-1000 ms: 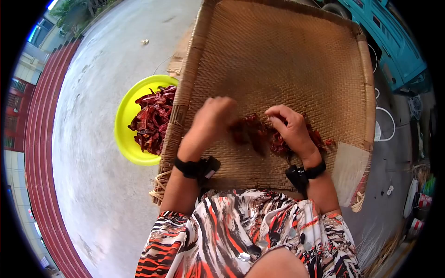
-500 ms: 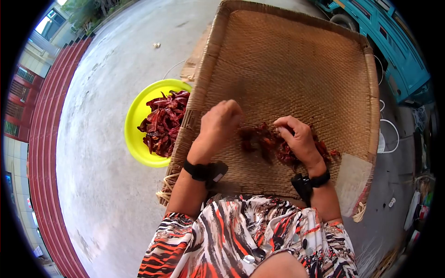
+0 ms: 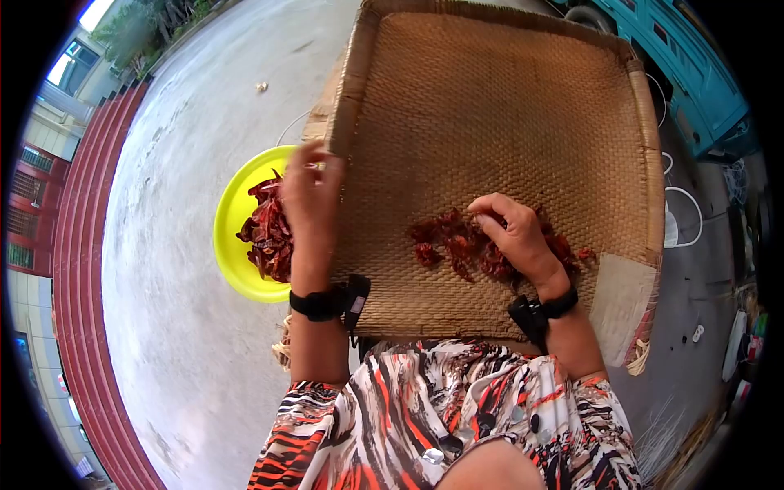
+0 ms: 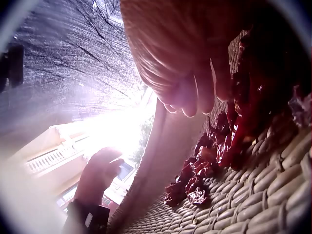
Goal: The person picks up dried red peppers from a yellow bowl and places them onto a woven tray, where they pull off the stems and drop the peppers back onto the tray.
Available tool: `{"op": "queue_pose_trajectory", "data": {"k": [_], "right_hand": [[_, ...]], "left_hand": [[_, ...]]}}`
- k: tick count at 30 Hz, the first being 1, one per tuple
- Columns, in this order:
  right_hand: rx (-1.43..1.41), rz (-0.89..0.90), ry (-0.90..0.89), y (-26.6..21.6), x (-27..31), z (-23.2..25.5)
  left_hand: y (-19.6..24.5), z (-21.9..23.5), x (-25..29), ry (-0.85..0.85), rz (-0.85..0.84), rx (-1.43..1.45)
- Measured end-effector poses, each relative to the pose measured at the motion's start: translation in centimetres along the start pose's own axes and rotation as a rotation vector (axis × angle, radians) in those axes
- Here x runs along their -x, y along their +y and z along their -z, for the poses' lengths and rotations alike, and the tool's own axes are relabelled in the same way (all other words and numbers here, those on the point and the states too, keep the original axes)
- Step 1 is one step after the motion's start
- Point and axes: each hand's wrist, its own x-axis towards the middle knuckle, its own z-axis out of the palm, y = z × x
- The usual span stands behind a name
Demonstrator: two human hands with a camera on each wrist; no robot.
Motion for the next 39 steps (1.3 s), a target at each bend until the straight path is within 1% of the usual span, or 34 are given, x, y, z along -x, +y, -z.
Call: {"op": "queue_pose_trajectory", "data": {"k": [1,2,3,4,5,7,10,13,16,19,22,23,25,27,29,30,33,34,36,38,39], "right_hand": [[0.001,-0.013,-0.007,0.0,0.0,0.0],[0.003,-0.024,-0.015,-0.1,0.0,0.1],[0.006,-0.035,-0.023,-0.1,0.0,0.1],[0.009,-0.032,-0.020,-0.1,0.0,0.2],[0.011,-0.030,-0.018,-0.1,0.0,0.1],[0.014,-0.026,-0.020,-0.1,0.0,0.2],[0.012,-0.018,-0.028,-0.3,-0.1,0.1],[0.001,-0.015,-0.032,-0.4,0.0,0.1],[-0.004,-0.019,-0.034,-0.3,0.0,0.0],[-0.003,-0.029,-0.034,-0.4,0.0,0.1],[-0.006,-0.042,-0.029,-0.6,0.0,0.3],[-0.005,-0.046,-0.026,-0.5,0.0,0.3],[-0.002,-0.040,-0.021,-0.4,0.0,0.3],[0.003,-0.020,-0.018,-0.3,0.0,0.2],[-0.007,-0.023,-0.015,-0.4,0.0,0.2],[-0.012,-0.024,-0.013,-0.4,0.0,0.2],[0.007,-0.014,-0.028,-0.2,0.0,0.2],[0.015,-0.006,-0.027,-0.1,0.0,0.1],[0.032,0.011,-0.031,0.0,-0.1,0.1],[0.138,0.060,-0.045,-0.4,0.0,0.2],[0.191,0.085,-0.052,-0.6,-0.1,0.3]], "left_hand": [[1.0,-0.1,1.0,-0.276,-0.126,0.052],[0.1,-1.2,1.6,-0.417,-0.304,0.068],[-1.7,-2.5,2.2,-0.527,-0.404,-0.016],[-0.9,-3.4,2.8,-0.627,-0.450,-0.286],[0.2,-3.9,4.1,-0.694,-0.314,-0.417],[1.1,-4.1,5.0,-0.762,-0.306,-0.392],[1.0,-4.4,5.5,-0.789,-0.382,-0.474],[0.8,-4.2,5.2,-0.903,-0.307,-0.433],[0.5,-4.3,5.1,-0.901,-0.311,-0.400],[-0.2,-4.7,4.5,-0.858,-0.197,-0.124],[0.7,-4.0,3.5,-0.669,-0.347,-0.033],[0.8,-3.7,3.3,-0.536,-0.330,0.053],[0.5,-3.2,2.3,-0.268,-0.199,0.198],[-0.5,-2.0,1.0,0.034,-0.063,0.074],[-1.5,-0.5,0.1,0.369,-0.192,-0.347],[-1.3,-0.1,-0.2,0.485,-0.206,-0.635],[-1.4,-0.1,-0.1,0.381,-0.343,-0.446],[-1.2,-0.9,0.0,0.152,-0.188,-0.289],[-0.1,-1.8,1.8,-0.388,-0.219,0.106],[-2.6,-5.0,3.0,-0.571,-0.419,-0.114],[0.2,-4.8,3.9,-0.690,-0.425,-0.257]]}}
